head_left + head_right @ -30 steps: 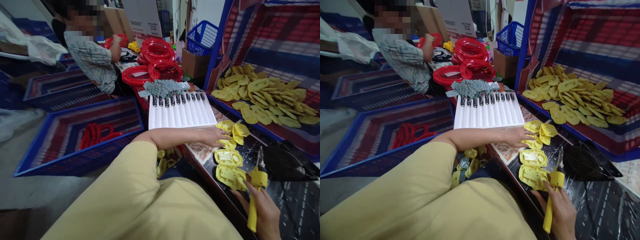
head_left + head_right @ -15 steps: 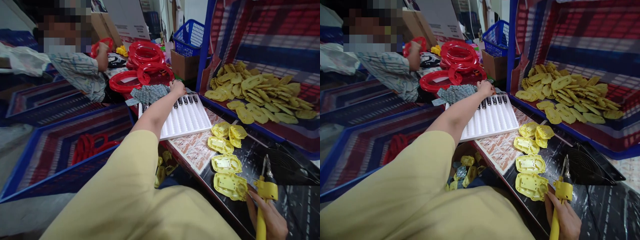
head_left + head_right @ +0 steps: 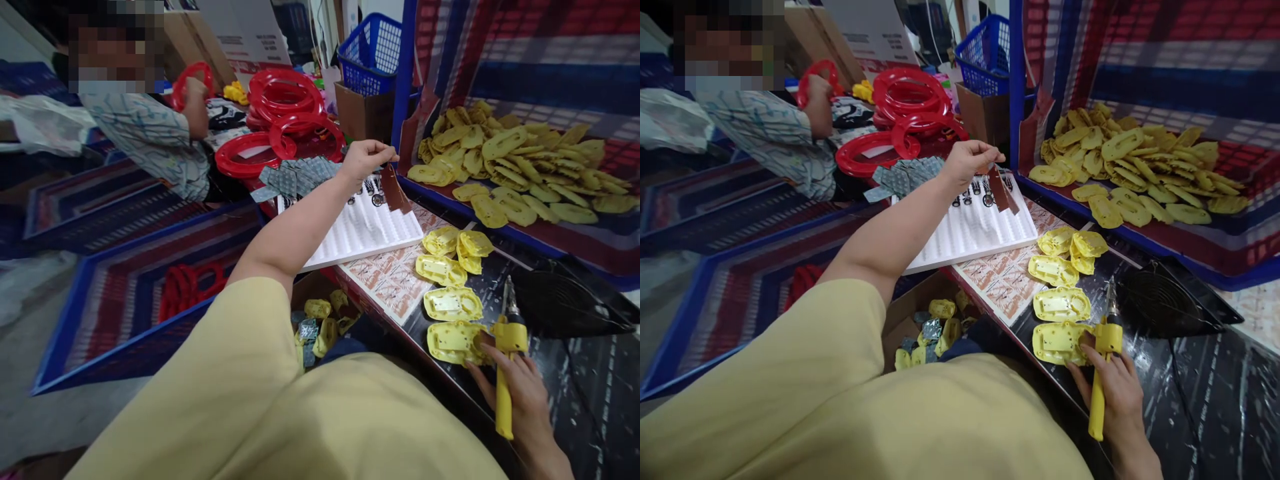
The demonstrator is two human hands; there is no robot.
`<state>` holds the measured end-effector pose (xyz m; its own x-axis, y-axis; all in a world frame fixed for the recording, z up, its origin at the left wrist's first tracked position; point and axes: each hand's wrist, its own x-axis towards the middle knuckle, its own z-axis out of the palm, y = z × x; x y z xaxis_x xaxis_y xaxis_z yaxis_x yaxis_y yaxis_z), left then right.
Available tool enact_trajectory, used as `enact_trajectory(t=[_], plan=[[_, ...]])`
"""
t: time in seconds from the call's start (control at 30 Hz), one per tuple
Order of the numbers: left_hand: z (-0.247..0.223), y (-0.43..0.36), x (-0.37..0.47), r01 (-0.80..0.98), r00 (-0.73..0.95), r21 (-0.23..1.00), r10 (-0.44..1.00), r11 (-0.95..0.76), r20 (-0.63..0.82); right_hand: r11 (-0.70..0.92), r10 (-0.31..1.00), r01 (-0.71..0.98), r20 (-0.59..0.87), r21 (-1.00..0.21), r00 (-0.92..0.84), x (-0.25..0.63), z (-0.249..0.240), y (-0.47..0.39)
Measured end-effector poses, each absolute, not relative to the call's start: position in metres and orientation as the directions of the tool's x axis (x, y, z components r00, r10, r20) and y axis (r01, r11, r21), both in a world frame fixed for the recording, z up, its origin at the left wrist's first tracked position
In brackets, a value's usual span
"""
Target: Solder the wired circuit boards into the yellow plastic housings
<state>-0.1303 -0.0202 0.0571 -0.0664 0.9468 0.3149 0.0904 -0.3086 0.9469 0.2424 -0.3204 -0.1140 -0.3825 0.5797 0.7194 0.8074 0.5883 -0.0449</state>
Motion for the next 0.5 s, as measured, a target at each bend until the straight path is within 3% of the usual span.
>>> enact_trajectory(t=[0.1, 0.23, 0.37, 0.5], plan=[[0.064, -0.057, -0.094, -0.147, 0.068, 0.984, 0.992, -0.097, 0.108, 0.591, 0.611, 0.802, 0.697, -0.086, -0.375, 0.240, -0.118, -0.320], [0.059, -0.090, -0.057, -0.215, 0.207, 0.973, 0.977, 0.085, -0.040, 0.601, 0.619, 0.789, 0.698, -0.126, -0.360, 0.238, -0.117, -0.320], [0.053, -0.087, -0.045, -0.189, 0.192, 0.979, 0.981, 0.072, -0.036, 0.579, 0.631, 0.802, 0.702, -0.143, -0.330, 0.240, -0.119, -0.321], [0.055, -0.059, -0.060, -0.120, 0.021, 0.989, 0.996, -0.083, 0.086, 0.584, 0.619, 0.799, 0.717, -0.147, -0.320, 0.240, -0.118, -0.322]])
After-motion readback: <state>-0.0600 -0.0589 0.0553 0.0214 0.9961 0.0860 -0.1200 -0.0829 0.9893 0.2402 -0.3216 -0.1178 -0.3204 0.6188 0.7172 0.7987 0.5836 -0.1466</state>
